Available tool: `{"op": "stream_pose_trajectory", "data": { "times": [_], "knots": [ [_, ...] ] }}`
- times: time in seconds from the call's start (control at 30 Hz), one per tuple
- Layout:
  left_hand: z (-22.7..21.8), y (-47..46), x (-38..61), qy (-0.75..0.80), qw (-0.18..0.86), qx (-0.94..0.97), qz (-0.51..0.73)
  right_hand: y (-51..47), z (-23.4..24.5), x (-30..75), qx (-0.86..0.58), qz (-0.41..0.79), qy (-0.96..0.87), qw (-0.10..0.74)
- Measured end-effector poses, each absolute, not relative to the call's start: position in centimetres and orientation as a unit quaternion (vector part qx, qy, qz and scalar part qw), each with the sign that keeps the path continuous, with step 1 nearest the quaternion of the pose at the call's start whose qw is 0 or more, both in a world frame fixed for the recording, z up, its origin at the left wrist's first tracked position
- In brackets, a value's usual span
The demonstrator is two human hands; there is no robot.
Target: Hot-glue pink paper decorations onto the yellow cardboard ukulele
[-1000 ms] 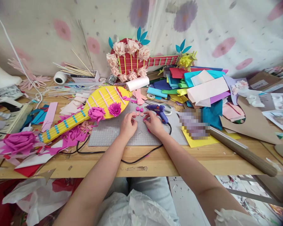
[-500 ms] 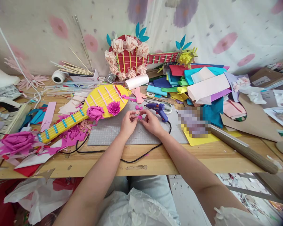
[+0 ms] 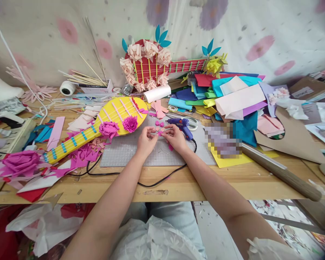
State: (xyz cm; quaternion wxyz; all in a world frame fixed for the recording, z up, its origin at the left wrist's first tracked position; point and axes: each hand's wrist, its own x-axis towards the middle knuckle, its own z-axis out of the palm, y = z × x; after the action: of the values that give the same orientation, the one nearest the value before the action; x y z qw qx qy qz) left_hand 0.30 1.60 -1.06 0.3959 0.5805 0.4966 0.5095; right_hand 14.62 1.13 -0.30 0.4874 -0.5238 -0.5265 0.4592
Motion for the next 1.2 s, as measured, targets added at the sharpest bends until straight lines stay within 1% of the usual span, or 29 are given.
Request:
{"op": "stream_pose_trajectory", "data": {
  "times": [0.13,0.27,0.57,0.73,0.93,1.07,1.2],
  "knots": [
    [-1.22,1.8,0.26,0.499,0.411,0.569,0.508,1.09,-0.53,14.65,-0.522,0.448,-0.547,0.478],
    [-1.15,1.79,0.18,0.505,0.403,0.57,0.507,1.18,-0.72,14.69,-0.526,0.436,-0.56,0.468],
    [-1.55,1.96,0.03,0.513,0.39,0.564,0.516,1.24,-0.52,14.76,-0.538,0.452,-0.526,0.478],
    [-1.43,1.91,0.03,0.511,0.399,0.568,0.508,1.34,-0.54,14.58,-0.517,0.433,-0.545,0.499],
    [-1.41,1.88,-0.12,0.515,0.403,0.578,0.488,1.3,-0.64,14.61,-0.533,0.448,-0.531,0.483],
    [-1.42,1.9,-0.21,0.524,0.384,0.58,0.491,1.18,-0.33,14.72,-0.543,0.453,-0.513,0.486],
    [-1.09,1.58,0.08,0.55,0.325,0.613,0.466,1.14,-0.16,14.74,-0.544,0.461,-0.495,0.496]
  ]
}}
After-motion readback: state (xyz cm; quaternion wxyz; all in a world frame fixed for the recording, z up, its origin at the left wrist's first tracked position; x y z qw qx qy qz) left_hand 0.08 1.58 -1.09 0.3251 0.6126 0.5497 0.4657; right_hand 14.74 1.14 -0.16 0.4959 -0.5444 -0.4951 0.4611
